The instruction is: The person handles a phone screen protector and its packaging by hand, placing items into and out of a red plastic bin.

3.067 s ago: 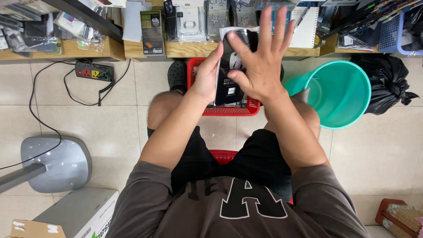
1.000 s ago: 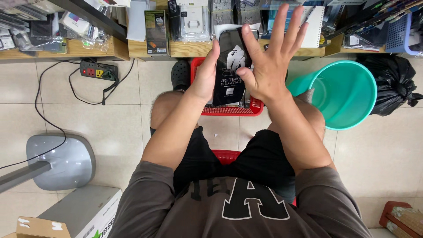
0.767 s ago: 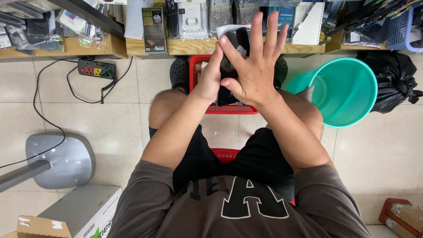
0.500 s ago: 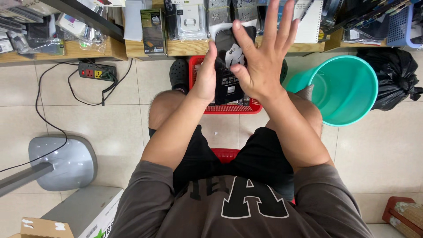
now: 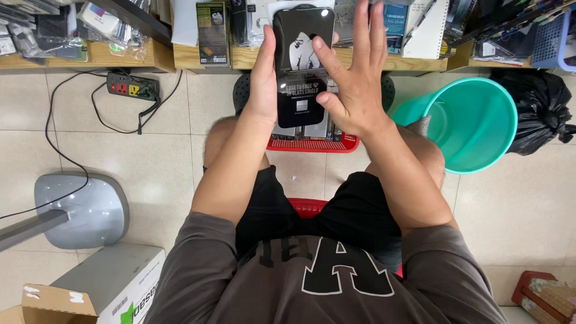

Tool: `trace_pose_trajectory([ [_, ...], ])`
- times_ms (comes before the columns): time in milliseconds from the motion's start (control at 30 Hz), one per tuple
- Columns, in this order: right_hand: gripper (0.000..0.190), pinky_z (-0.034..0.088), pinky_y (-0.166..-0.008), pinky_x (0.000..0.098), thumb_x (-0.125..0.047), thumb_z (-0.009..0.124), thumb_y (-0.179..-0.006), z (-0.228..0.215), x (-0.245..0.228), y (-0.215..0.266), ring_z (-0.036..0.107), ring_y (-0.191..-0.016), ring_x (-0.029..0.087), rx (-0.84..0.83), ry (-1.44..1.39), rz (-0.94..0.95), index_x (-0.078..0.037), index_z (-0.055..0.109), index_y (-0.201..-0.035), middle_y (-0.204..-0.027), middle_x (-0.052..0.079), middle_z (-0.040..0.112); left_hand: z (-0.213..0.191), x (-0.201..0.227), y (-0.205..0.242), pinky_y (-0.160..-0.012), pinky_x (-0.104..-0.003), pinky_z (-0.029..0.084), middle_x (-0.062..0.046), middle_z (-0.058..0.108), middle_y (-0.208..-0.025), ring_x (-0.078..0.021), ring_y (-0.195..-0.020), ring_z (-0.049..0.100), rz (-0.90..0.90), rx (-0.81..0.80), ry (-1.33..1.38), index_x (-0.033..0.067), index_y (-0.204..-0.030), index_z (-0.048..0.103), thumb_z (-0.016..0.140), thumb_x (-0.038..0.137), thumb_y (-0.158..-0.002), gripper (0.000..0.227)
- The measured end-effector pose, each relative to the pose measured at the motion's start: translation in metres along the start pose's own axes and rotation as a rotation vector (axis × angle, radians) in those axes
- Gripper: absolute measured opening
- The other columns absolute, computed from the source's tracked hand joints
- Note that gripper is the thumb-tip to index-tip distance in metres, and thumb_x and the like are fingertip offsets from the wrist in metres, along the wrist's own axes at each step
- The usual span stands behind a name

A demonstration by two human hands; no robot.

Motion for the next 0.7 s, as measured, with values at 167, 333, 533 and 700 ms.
trace_pose_trajectory([
  [167,0.068,0.009,-0.143,0.0685,-0.071,0.021,-0.109,0.009,-0.012,0.001,-0.009,-0.168,0.042,-0.096,-0.196,-0.052,-0.038,0.035,-0.166,-0.176,0.018,-0.007,-0.001,0.014,-0.007,-0.103,-0.041,0.054,-0.018,0.070,-0.120,-0.0287,-0.112,0.068,-0.054,-0.069,0.086,-0.0016,-0.128,0.066,0.052,0.060,-0.099,0.069],
  [333,0.063,0.006,-0.143,0.0720,-0.065,0.028,-0.111,0.022,-0.020,0.006,-0.005,-0.168,0.043,-0.124,-0.405,-0.089,-0.032,0.049,-0.160,-0.175,0.017,-0.006,-0.020,0.020,-0.015,-0.090,-0.041,0.056,-0.017,0.074,-0.113,-0.0301,-0.099,0.071,-0.095,-0.046,0.172,-0.0019,-0.127,0.066,0.050,0.065,-0.094,0.077],
  [533,0.069,0.003,-0.139,0.0670,-0.063,0.035,-0.107,0.021,-0.027,0.007,-0.004,-0.166,0.041,-0.222,-0.587,-0.099,-0.017,0.075,-0.140,-0.173,0.020,-0.005,-0.048,0.025,-0.020,-0.096,-0.048,0.061,-0.020,0.073,-0.126,-0.0348,-0.101,0.074,-0.082,-0.073,0.257,0.0012,-0.138,0.063,0.050,0.067,-0.096,0.079],
  [700,0.071,0.025,-0.141,0.0836,-0.074,0.032,-0.108,0.008,-0.023,0.008,-0.006,-0.173,0.044,-0.132,-0.788,0.085,-0.025,0.069,-0.143,-0.179,0.011,-0.010,-0.020,0.026,-0.016,-0.082,-0.044,0.058,-0.021,0.073,-0.114,-0.0363,-0.092,0.071,-0.056,-0.032,0.165,0.0008,-0.130,0.066,0.054,0.067,-0.092,0.077],
])
Point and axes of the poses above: each hand's wrist, its own y-axis away from the middle knuckle, its own z-axis out of the palm, x = y × z, the point moved 3 cm from there along -y, towards the middle knuckle
